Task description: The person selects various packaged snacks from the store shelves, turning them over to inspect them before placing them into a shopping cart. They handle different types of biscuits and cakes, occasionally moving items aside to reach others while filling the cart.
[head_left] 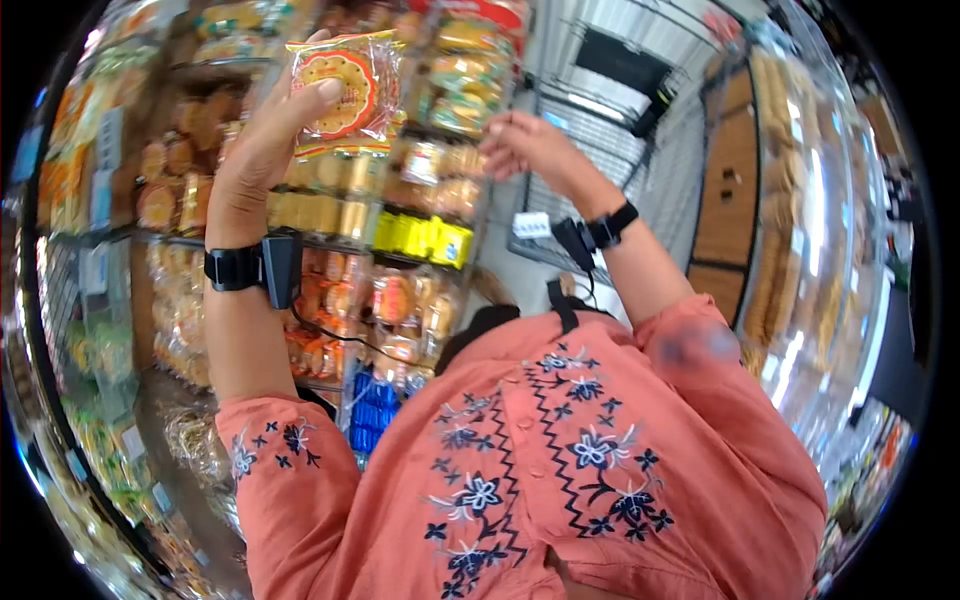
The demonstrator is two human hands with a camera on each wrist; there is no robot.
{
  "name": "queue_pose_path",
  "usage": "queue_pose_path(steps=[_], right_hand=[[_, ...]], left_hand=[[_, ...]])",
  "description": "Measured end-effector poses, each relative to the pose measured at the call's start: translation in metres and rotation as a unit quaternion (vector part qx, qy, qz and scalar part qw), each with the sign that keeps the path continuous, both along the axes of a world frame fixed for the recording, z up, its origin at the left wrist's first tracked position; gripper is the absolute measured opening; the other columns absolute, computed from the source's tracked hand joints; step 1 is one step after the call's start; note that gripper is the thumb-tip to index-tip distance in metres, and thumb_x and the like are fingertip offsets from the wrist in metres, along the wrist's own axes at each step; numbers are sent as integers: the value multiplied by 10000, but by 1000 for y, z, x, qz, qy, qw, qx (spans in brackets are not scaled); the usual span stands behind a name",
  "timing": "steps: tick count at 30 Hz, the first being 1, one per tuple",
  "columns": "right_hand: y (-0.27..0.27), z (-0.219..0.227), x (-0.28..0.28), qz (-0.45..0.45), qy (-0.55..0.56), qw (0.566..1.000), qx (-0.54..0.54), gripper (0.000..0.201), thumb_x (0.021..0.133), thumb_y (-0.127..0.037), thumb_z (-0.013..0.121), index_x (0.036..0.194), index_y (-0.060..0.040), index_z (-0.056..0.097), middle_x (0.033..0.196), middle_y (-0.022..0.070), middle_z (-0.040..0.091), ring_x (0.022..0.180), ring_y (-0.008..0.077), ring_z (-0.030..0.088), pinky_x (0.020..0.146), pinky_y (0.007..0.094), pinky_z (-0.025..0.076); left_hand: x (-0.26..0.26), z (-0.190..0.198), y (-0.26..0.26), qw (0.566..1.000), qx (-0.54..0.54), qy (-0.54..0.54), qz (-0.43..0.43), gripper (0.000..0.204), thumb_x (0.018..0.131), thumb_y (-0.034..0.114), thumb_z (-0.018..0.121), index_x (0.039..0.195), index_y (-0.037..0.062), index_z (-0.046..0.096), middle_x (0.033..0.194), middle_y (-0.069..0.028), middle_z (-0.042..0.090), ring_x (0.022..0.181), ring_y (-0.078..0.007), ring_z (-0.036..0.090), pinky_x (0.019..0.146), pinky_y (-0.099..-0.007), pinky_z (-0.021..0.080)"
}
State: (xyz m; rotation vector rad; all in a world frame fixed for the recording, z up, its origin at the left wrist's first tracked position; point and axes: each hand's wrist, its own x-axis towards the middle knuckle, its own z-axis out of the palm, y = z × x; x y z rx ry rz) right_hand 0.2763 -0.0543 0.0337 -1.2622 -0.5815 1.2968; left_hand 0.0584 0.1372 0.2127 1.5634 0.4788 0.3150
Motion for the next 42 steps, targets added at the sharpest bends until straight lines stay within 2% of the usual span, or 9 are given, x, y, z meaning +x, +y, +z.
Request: queue_pose_path(steps=[3,13,15,20,23,25,30,37,42], right_hand=[[-56,-18,53,-91,-36,994,-54,384,1000,-261,557,1270,12,541,1117,163,659,947,222,676,787,333,578],[-272,-115,115,-319,-71,914,-239,335,944,-169,561,1220,19,552,1035,130,662,831,192,678,682,300,563],[-302,-142,113,-331,-130,894,-273,368,934,-165,553,1247,26,529,1014,139,657,782,185,681,615,285,552],[-339,-180,99,-290,-148,876,-356,501,935,-242,597,1327,42,470,972,155,660,665,175,666,528,287,535],[-342,-189,90,-249,-129,888,-365,535,946,-310,609,1323,45,474,873,145,656,596,165,646,497,282,525],[-337,-190,87,-213,-140,892,-374,466,943,-300,607,1253,34,511,811,172,681,556,215,658,519,350,534],[-340,-210,79,-214,-216,887,-347,361,969,-284,581,1157,17,519,820,257,665,823,456,652,737,498,513],[-338,-207,80,-206,-192,890,-359,348,973,-254,569,1195,4,494,825,254,670,850,461,654,745,496,514],[-342,-215,77,-216,-200,894,-339,353,971,-248,575,1205,-2,479,831,250,668,833,466,652,717,504,514]], left_hand=[[48,-61,-30,995,-56,38,-68,838,889,369,685,1535,16,285,1377,-84,531,1238,-172,531,1047,-336,428],[208,-280,-187,956,-146,172,-185,933,759,470,791,1413,-42,366,1255,-178,582,1158,-238,584,1000,-345,457],[226,-312,-216,953,-104,223,-176,919,743,473,790,1394,-33,382,1237,-174,586,1124,-249,599,981,-354,472],[254,-421,-268,883,59,402,-234,1272,607,575,777,1548,-39,182,1433,-373,418,1307,-433,503,1062,-412,443],[253,-461,-296,857,141,428,-249,1214,624,567,762,1547,-10,223,1423,-367,427,1288,-455,511,1066,-412,441],[259,-450,-314,822,189,479,-241,1177,631,584,769,1555,81,242,1406,-329,442,1283,-451,509,1058,-442,439],[273,-466,-341,768,231,548,-239,1127,660,576,771,1548,122,248,1415,-276,417,1311,-430,455,1017,-505,427],[286,-483,-380,718,306,602,-168,1016,732,600,734,1520,145,283,1406,-234,421,1320,-420,421,990,-587,413],[276,-488,-384,764,242,553,-228,1058,751,647,705,1538,113,243,1428,-276,409,1339,-408,431,1044,-525,427]])
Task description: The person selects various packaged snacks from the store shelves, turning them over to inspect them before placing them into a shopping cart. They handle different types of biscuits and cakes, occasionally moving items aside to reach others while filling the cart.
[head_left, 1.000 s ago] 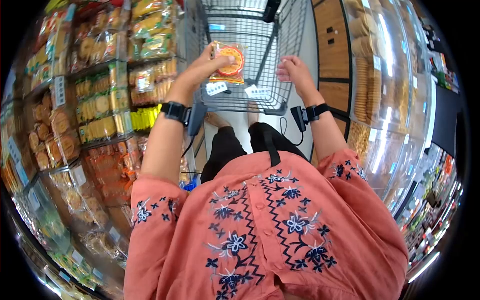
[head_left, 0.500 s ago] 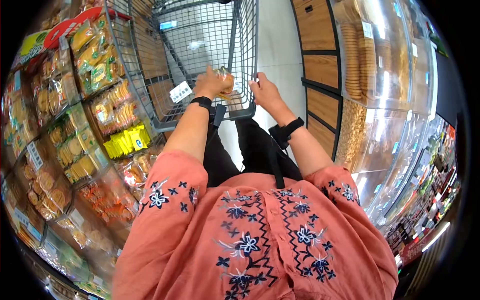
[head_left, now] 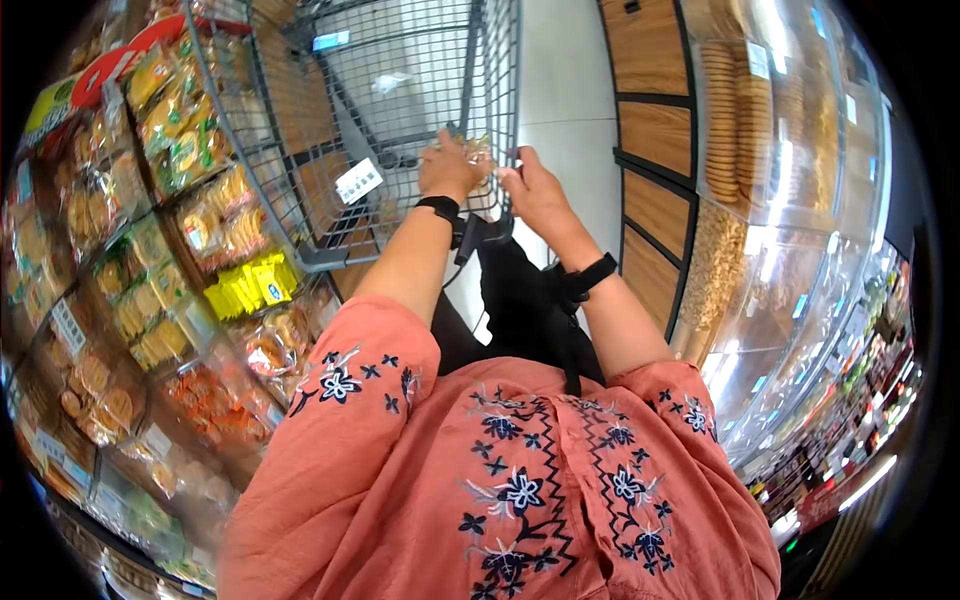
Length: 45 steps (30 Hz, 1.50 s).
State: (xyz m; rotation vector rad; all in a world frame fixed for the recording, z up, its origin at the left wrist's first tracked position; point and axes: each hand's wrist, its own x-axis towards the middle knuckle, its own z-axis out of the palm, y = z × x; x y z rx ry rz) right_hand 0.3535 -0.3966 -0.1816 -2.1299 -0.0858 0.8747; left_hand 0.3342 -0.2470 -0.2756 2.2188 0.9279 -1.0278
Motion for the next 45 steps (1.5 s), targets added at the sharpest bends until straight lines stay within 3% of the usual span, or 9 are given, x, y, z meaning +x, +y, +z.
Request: queue_pose_path(steps=[7,15,22,28,31,34,38,40,45], right_hand=[[3,13,6,39,4,999,-14,315,989,-234,534,1165,18,464,861,292,650,796,495,629,707,519,496],[19,-6,8,51,-119,986,-108,279,994,-181,470,1155,45,436,902,323,656,877,509,630,756,561,481],[21,-6,32,23,-110,986,-123,273,1002,-193,441,1161,29,442,802,233,668,763,411,671,709,495,517],[14,-12,49,6,-134,987,-83,263,1009,-174,440,1163,36,481,775,111,619,679,227,657,647,358,523],[13,-18,58,-8,-143,985,-91,251,1007,-160,441,1161,31,492,781,101,609,672,212,645,638,348,518],[20,-14,56,-19,-143,985,-96,240,1009,-160,451,1155,27,491,814,98,604,674,180,632,619,326,510],[24,-18,61,-37,-183,979,-77,225,1010,-156,474,1155,16,496,816,67,573,663,133,587,599,286,496],[23,-23,67,-42,-197,977,-69,220,1007,-144,471,1153,18,502,809,60,567,666,132,582,596,278,489],[8,-26,97,-61,-193,973,-108,210,1015,-164,477,1172,-33,523,788,46,582,651,99,573,520,233,447]], left_hand=[[-18,17,30,997,-73,-6,34,995,792,565,719,1529,64,277,1434,-248,455,1321,-391,476,1056,-451,443],[-58,76,43,948,-76,-308,25,648,861,355,694,1316,-64,503,1225,-289,604,1162,-432,569,1004,-484,449],[-153,148,31,859,-146,-480,103,170,878,162,685,1002,52,648,920,-106,671,815,-288,668,727,-372,528],[-251,11,21,939,-121,-296,129,219,923,245,621,1012,47,652,1004,-138,687,919,-326,666,789,-405,532],[-252,-58,42,898,-185,-228,329,244,940,237,610,1018,8,640,973,-197,687,893,-378,664,807,-423,521],[-236,-106,77,944,-96,-292,120,250,972,255,582,995,12,633,902,-168,680,849,-312,660,811,-401,509],[-242,-156,83,928,-132,-219,270,277,984,286,570,982,12,609,945,-161,656,947,-293,635,853,-386,485],[-282,-257,71,755,-318,-274,504,270,941,267,607,1052,21,605,1002,-149,674,972,-263,643,875,-389,509],[-256,-256,91,934,-152,-72,316,477,882,312,612,1248,16,535,1212,-208,623,1155,-376,591,986,-473,473]])
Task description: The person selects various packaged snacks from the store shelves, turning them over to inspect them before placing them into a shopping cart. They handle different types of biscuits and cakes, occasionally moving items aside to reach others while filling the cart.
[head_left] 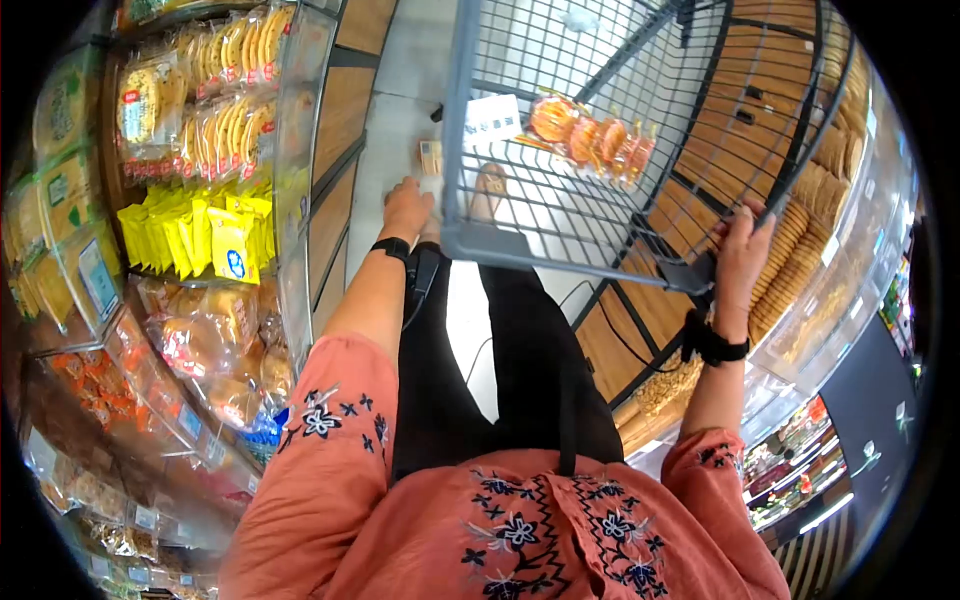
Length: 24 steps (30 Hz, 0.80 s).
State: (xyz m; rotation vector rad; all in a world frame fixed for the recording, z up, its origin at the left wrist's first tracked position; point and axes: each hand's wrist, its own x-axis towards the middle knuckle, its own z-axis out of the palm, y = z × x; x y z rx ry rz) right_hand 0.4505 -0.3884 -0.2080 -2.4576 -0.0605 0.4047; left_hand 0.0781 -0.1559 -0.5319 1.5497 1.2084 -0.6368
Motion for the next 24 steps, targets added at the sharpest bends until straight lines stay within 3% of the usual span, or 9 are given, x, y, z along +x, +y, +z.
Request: queue_pose_path(steps=[1,5,9,12,16,17,19,23,24], right_hand=[[-5,-2,7,16,-21,999,-20,209,1021,-176,474,1177,-47,524,786,36,580,644,90,568,501,226,434],[-17,-2,31,20,-18,999,-19,220,1035,-204,470,1208,-80,523,789,13,557,622,78,551,473,215,417],[-12,0,41,30,-45,997,-47,231,1038,-222,487,1208,-74,535,774,4,537,603,77,521,482,211,418],[-16,-4,48,25,-82,993,-86,250,1050,-246,466,1188,-50,537,707,-7,483,542,65,455,442,213,367],[-11,-7,46,20,-80,994,-69,251,1061,-263,454,1170,-50,531,690,-11,461,521,64,415,435,221,350],[-24,-5,54,49,-73,993,-80,239,1045,-238,456,1165,-46,531,723,6,508,566,82,500,480,217,396],[-19,-9,51,93,-138,980,-108,239,1047,-243,454,1158,-45,530,721,6,501,566,84,498,486,224,401],[-64,-4,72,73,-106,990,-56,264,1053,-244,447,1193,-39,536,878,49,584,686,126,569,545,244,464],[-60,-7,70,63,-111,990,-53,264,1047,-265,467,1184,-49,533,827,30,560,641,112,546,513,236,448]], left_hand=[[15,11,13,995,25,42,-86,540,867,320,619,1302,22,504,1274,-224,592,1200,-409,565,1014,-491,453],[43,-17,21,985,22,137,-99,656,854,334,656,1405,84,400,1382,-205,485,1243,-365,548,1026,-483,454],[60,-54,18,990,47,102,-84,705,845,307,705,1445,135,378,1421,-173,444,1264,-370,519,1011,-516,462],[64,-106,4,981,102,83,-140,729,845,309,722,1463,167,361,1464,-162,389,1286,-393,490,1004,-563,456],[74,-146,-4,971,133,68,-186,625,876,271,677,1443,231,418,1504,-174,332,1287,-476,449,985,-644,434],[74,-160,-10,963,160,53,-209,587,886,256,656,1431,244,440,1505,-179,332,1284,-495,442,979,-661,429],[78,-179,-19,952,193,32,-236,408,933,223,555,1339,261,560,1498,-198,350,1296,-538,410,942,-715,410],[83,-193,-32,932,197,25,-303,333,953,265,501,1245,256,660,1500,-216,381,1335,-546,366,909,-773,357],[84,-203,-35,934,180,43,-306,353,932,287,542,1269,258,643,1527,-220,335,1347,-553,345,937,-766,350]])
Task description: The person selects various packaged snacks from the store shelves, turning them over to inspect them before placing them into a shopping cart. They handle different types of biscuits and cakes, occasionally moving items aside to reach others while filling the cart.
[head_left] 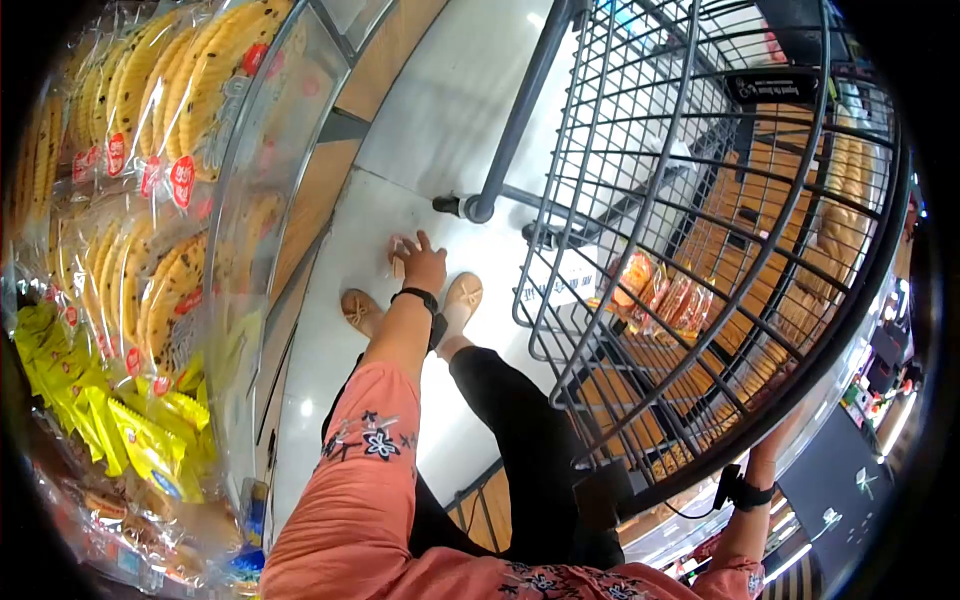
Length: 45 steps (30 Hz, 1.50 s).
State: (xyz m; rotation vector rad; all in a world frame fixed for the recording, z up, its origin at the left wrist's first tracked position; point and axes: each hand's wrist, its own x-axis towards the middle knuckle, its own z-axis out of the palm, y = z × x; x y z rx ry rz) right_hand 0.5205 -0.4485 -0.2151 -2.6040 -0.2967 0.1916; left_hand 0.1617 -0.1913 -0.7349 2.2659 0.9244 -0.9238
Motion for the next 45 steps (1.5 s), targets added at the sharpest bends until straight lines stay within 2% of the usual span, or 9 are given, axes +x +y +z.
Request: queue_pose_path(steps=[2,9,16,21,23,32,35,40,45], right_hand=[[15,-7,-7,-18,-11,1000,8,271,1034,-306,508,1166,-70,529,724,-10,512,551,84,500,450,220,415],[60,0,-38,-26,20,999,-9,292,1046,-299,485,1198,-51,518,729,15,492,497,90,472,430,231,408],[40,4,-25,-9,50,999,5,241,1044,-238,464,1135,-23,529,733,9,512,574,91,509,495,231,440],[44,8,-51,12,97,995,31,203,1035,-204,478,1151,-41,513,731,20,521,586,92,512,499,224,416],[14,-4,-33,47,125,989,67,178,1019,-191,504,1154,-75,500,739,17,522,589,94,510,500,228,410],[33,-1,-73,33,228,966,119,226,1013,-136,488,1197,-24,418,818,66,518,597,147,525,489,304,447],[22,-6,-71,49,270,951,144,306,1006,-184,517,1239,-31,390,833,93,546,616,159,568,462,312,483],[28,27,-77,107,311,944,6,426,983,-359,545,1182,-7,408,823,152,618,561,235,629,426,357,555],[43,61,-49,193,373,883,-208,453,973,-402,543,1011,49,554,790,164,658,538,243,648,408,360,530]], left_hand=[[2,-19,-6,999,-23,43,2,433,891,331,626,1317,261,608,1582,-228,242,1371,-567,304,992,-750,337],[-22,-56,-19,998,14,19,63,338,953,236,502,1213,93,664,1389,-111,509,1299,-458,448,937,-664,420],[-50,13,-14,990,-75,-40,115,358,943,171,488,1265,83,616,1379,-79,548,1293,-335,497,987,-522,447],[-65,142,-17,967,-113,-67,219,433,922,114,456,1344,38,518,1401,-170,524,1272,-354,523,978,-520,470],[-67,208,-20,939,-107,-99,310,400,1006,267,358,1208,58,633,1314,-188,605,1124,-396,624,957,-478,497],[-120,415,-13,953,-61,-240,173,245,921,103,483,1066,0,652,1169,-173,644,1151,-349,584,936,-416,501],[-136,475,-15,934,-31,-272,228,257,917,81,493,1100,-6,652,1234,-166,635,1218,-343,546,1015,-398,465],[-169,559,-6,911,51,-356,203,305,984,137,490,1193,-32,634,1240,-180,632,1243,-348,530,1067,-396,430],[-196,624,-9,820,16,-421,388,351,1038,224,486,1286,-1,592,1340,-168,546,1273,-297,516,1087,-352,395]])
